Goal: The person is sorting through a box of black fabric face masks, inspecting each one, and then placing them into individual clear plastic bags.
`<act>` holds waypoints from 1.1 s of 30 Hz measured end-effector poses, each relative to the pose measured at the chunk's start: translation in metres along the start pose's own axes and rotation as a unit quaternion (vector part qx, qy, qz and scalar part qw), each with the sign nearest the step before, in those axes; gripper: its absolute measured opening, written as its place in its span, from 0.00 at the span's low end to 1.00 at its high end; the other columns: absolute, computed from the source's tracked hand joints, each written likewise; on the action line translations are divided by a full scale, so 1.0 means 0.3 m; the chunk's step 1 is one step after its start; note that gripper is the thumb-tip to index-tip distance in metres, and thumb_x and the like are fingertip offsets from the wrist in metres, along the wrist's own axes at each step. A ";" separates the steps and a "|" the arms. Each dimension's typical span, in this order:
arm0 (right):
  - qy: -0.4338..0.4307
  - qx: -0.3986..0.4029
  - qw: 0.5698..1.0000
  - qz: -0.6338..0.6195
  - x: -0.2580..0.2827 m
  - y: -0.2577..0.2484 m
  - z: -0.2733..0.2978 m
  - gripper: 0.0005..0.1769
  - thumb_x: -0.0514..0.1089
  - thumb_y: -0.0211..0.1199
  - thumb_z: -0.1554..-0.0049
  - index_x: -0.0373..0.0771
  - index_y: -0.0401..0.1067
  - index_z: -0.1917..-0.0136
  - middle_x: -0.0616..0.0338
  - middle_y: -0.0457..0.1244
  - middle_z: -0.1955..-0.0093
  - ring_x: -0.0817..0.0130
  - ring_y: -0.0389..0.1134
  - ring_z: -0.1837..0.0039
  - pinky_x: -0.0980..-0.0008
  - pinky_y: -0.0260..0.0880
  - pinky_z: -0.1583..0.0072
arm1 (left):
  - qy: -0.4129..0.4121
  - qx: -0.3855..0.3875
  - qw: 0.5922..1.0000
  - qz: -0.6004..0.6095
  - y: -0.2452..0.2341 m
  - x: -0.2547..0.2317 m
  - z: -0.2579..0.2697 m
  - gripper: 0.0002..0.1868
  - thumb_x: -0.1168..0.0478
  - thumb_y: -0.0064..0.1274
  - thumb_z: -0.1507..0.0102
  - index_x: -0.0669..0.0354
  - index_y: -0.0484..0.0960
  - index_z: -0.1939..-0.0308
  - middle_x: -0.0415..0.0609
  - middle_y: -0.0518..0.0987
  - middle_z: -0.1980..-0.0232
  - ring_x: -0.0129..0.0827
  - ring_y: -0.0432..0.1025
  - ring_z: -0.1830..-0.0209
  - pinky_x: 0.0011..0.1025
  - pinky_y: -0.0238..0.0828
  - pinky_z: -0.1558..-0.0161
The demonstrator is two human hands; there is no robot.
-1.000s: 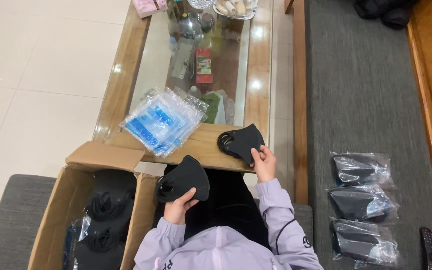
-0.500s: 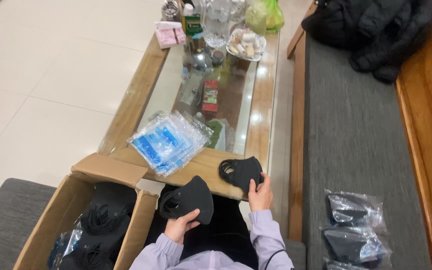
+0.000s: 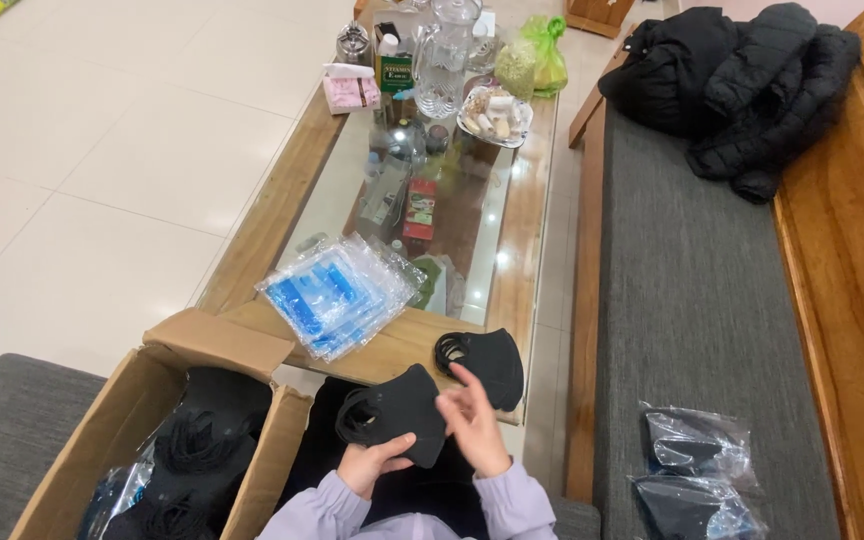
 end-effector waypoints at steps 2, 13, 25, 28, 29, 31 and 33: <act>-0.072 0.050 0.996 0.032 0.059 0.054 0.056 0.33 0.47 0.63 0.39 0.45 0.61 0.22 0.70 0.49 0.69 0.79 0.53 0.65 0.77 0.54 0.58 | 0.009 0.024 1.000 -0.005 0.017 -0.008 0.027 0.32 0.72 0.68 0.49 0.63 0.83 0.39 0.58 0.86 0.44 0.46 0.80 0.47 0.42 0.83 0.56; -0.048 -0.008 0.999 -0.013 0.084 0.112 0.119 0.30 0.45 0.63 0.41 0.44 0.65 0.26 0.57 0.67 0.33 0.69 0.69 0.34 0.72 0.69 0.37 | 0.025 0.073 0.997 0.025 0.000 0.053 -0.008 0.25 0.70 0.67 0.45 0.63 0.86 0.43 0.56 0.87 0.49 0.43 0.80 0.54 0.39 0.81 0.64; -0.264 -0.067 0.924 0.268 0.163 0.115 0.156 0.26 0.48 0.56 0.36 0.42 0.67 0.27 0.56 0.64 0.38 0.60 0.66 0.36 0.61 0.66 0.36 | 0.105 0.041 0.990 -0.080 -0.034 0.085 -0.071 0.29 0.63 0.69 0.47 0.59 0.84 0.41 0.54 0.87 0.46 0.42 0.82 0.52 0.37 0.85 0.65; -0.275 -0.116 0.918 0.260 0.188 0.111 0.169 0.19 0.48 0.59 0.38 0.44 0.73 0.35 0.59 0.65 0.43 0.63 0.65 0.41 0.65 0.67 0.44 | 0.099 0.034 0.990 -0.096 -0.035 0.084 -0.068 0.27 0.62 0.70 0.48 0.60 0.85 0.44 0.55 0.87 0.49 0.43 0.83 0.55 0.37 0.86 0.65; -0.258 -0.140 0.923 0.247 0.196 0.106 0.172 0.15 0.49 0.60 0.39 0.46 0.77 0.40 0.62 0.66 0.47 0.66 0.64 0.44 0.71 0.70 0.53 | 0.096 0.029 0.989 -0.112 -0.037 0.086 -0.071 0.26 0.61 0.70 0.48 0.59 0.86 0.46 0.54 0.88 0.50 0.41 0.83 0.56 0.36 0.85 0.65; -0.251 -0.126 0.927 0.249 0.188 0.102 0.166 0.17 0.50 0.60 0.39 0.45 0.76 0.39 0.62 0.67 0.47 0.66 0.65 0.46 0.71 0.69 0.53 | 0.095 0.036 0.988 -0.116 -0.039 0.091 -0.076 0.25 0.61 0.70 0.47 0.58 0.86 0.45 0.54 0.88 0.50 0.40 0.82 0.57 0.35 0.85 0.65; -0.244 -0.113 0.930 0.250 0.178 0.100 0.163 0.18 0.51 0.59 0.39 0.43 0.75 0.38 0.62 0.68 0.47 0.66 0.65 0.48 0.70 0.68 0.52 | 0.095 0.043 0.987 -0.120 -0.041 0.102 -0.088 0.25 0.62 0.69 0.46 0.58 0.86 0.45 0.53 0.87 0.51 0.39 0.82 0.58 0.34 0.84 0.66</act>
Point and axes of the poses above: each hand's wrist, its own z-axis away from the middle knuckle, its own y-axis out of the palm, x = y × z, the point moved 3 cm from there along -z, towards the middle knuckle
